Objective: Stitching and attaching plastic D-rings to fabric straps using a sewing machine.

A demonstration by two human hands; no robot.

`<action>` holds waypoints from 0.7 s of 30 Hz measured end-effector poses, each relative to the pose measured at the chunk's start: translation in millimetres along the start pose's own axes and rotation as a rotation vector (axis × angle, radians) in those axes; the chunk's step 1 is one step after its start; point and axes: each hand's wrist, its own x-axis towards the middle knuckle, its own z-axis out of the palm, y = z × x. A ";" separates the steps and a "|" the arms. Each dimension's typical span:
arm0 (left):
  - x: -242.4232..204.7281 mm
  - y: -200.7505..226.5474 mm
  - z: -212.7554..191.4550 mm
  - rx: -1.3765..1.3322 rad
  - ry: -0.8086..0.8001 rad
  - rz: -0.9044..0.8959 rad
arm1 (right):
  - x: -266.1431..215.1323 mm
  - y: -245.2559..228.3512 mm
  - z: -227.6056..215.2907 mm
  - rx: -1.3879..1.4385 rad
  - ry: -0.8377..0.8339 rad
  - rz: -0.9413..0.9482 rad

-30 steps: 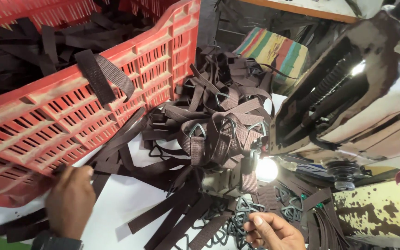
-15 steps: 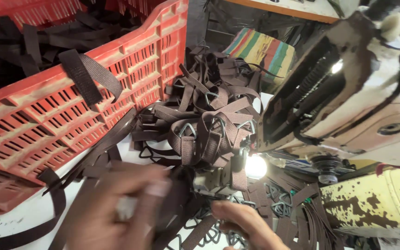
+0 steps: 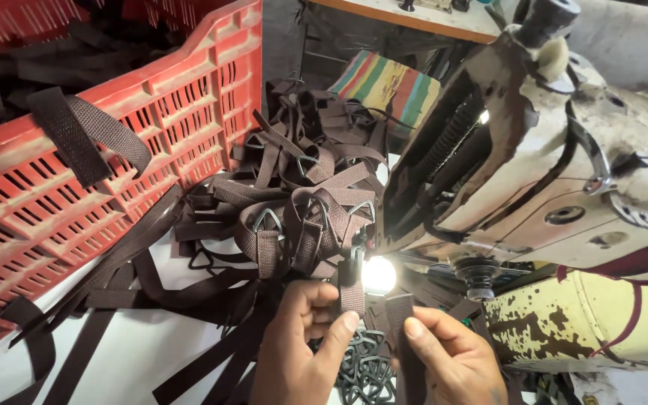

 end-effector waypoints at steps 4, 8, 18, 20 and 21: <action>5.8 -13.1 7.3 -0.083 0.005 -0.050 | 22.3 7.7 -11.6 -0.055 0.040 -0.072; 13.9 -24.3 8.8 -0.233 -0.090 -0.215 | 24.0 -6.2 -1.1 -0.063 -0.159 -0.213; 22.5 -15.5 1.3 -0.137 -0.167 -0.256 | 11.8 -35.3 25.7 -0.123 -0.158 -0.073; 22.5 -7.4 0.1 -0.122 -0.163 -0.279 | 11.3 -38.1 26.7 -0.112 -0.167 -0.061; 23.2 -3.0 -1.4 -0.106 -0.156 -0.302 | 11.5 -39.8 28.4 -0.100 -0.178 -0.048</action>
